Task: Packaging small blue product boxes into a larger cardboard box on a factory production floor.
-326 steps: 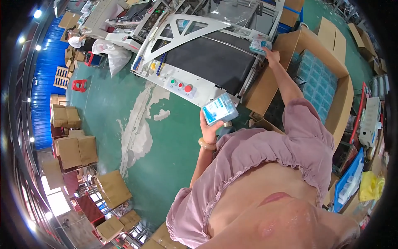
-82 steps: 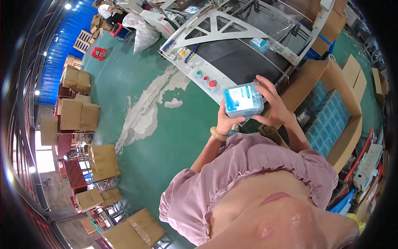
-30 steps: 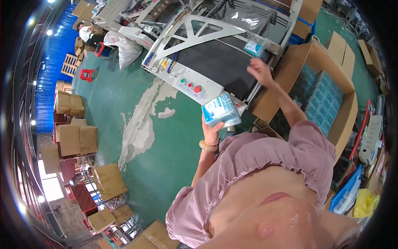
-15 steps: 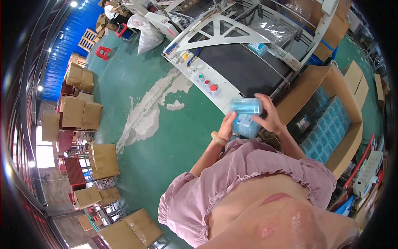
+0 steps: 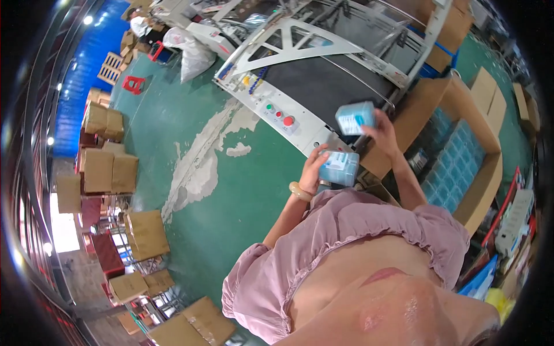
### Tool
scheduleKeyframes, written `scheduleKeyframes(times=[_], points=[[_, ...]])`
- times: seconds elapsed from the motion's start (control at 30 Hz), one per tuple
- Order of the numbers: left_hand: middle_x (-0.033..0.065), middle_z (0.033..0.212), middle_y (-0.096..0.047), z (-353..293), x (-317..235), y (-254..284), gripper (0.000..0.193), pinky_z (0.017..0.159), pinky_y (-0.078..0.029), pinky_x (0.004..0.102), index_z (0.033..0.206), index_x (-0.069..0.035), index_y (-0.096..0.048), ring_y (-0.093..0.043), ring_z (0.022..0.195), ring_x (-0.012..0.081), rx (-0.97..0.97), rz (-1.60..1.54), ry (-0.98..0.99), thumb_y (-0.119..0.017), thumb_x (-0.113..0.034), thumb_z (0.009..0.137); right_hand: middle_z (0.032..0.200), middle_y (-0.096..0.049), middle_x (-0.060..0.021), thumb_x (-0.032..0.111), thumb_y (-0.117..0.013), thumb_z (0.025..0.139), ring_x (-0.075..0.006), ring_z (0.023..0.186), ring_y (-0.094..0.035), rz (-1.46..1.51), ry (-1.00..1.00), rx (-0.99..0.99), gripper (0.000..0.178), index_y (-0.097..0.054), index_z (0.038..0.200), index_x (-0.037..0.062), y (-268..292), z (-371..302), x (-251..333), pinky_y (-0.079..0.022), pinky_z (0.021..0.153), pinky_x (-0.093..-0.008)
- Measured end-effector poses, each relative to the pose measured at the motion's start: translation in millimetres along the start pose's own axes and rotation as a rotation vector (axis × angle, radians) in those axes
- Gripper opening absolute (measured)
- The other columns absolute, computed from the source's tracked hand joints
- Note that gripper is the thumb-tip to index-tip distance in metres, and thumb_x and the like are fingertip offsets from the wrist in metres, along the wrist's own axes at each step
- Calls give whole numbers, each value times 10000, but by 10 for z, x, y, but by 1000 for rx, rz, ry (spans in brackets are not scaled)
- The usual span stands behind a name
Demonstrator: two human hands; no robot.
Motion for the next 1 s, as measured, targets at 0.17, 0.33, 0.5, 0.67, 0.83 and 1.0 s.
scheduleKeyframes(times=[0.17,0.33,0.5,0.67,0.83,1.0], points=[[35,1007,-550,1,-4,92,482,652,-479,244,1246,-74,-456,-565,847,124,-38,-60,3,-533,-347,857,1003,-597,-128,303,-745,700,-214,893,-581,-125,-149,-448,559,-512,1081,-32,761,698,-310,-453,764,-303],[30,995,-564,-54,12,121,498,587,-454,217,1244,-80,-460,-566,827,113,-92,-49,-5,-527,-377,849,1120,-545,-248,486,-773,586,-340,1012,-559,-392,-582,-833,865,-418,1141,-75,1205,1090,-437,-448,836,-364],[45,1034,-568,-115,16,200,507,623,-455,238,1238,-73,-461,-566,871,136,-118,-34,22,-529,-386,845,1153,-521,-260,480,-797,551,-354,1050,-537,-302,-703,-834,944,-379,1164,-103,1292,1189,-874,-442,880,-378],[47,1046,-569,-117,23,198,515,639,-458,249,1244,-75,-453,-569,892,148,-132,-68,3,-528,-392,845,1168,-515,-257,484,-811,529,-338,1053,-540,-161,-774,-802,998,-356,1184,-115,1240,1291,-1143,-469,847,-373],[41,1047,-568,-140,-11,171,517,614,-447,240,1244,-81,-452,-568,886,139,-167,-67,-3,-523,-400,844,1132,-540,-247,522,-783,552,-336,1015,-561,-237,-796,-830,976,-374,1173,-111,1091,1369,-1207,-480,825,-387],[27,1038,-566,-152,-34,127,523,590,-421,220,1241,-87,-455,-561,858,126,-167,-49,11,-515,-417,840,1020,-617,-180,534,-733,624,-294,981,-590,-345,-803,-664,725,-579,1037,-42,1074,1428,-1057,-481,761,-375]])
Point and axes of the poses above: each hand's wrist, its own z-axis towards the middle knuckle, its own y-axis out of the back of the hand, x = y × z, the point moved 1 cm from there along z, towards the middle knuckle
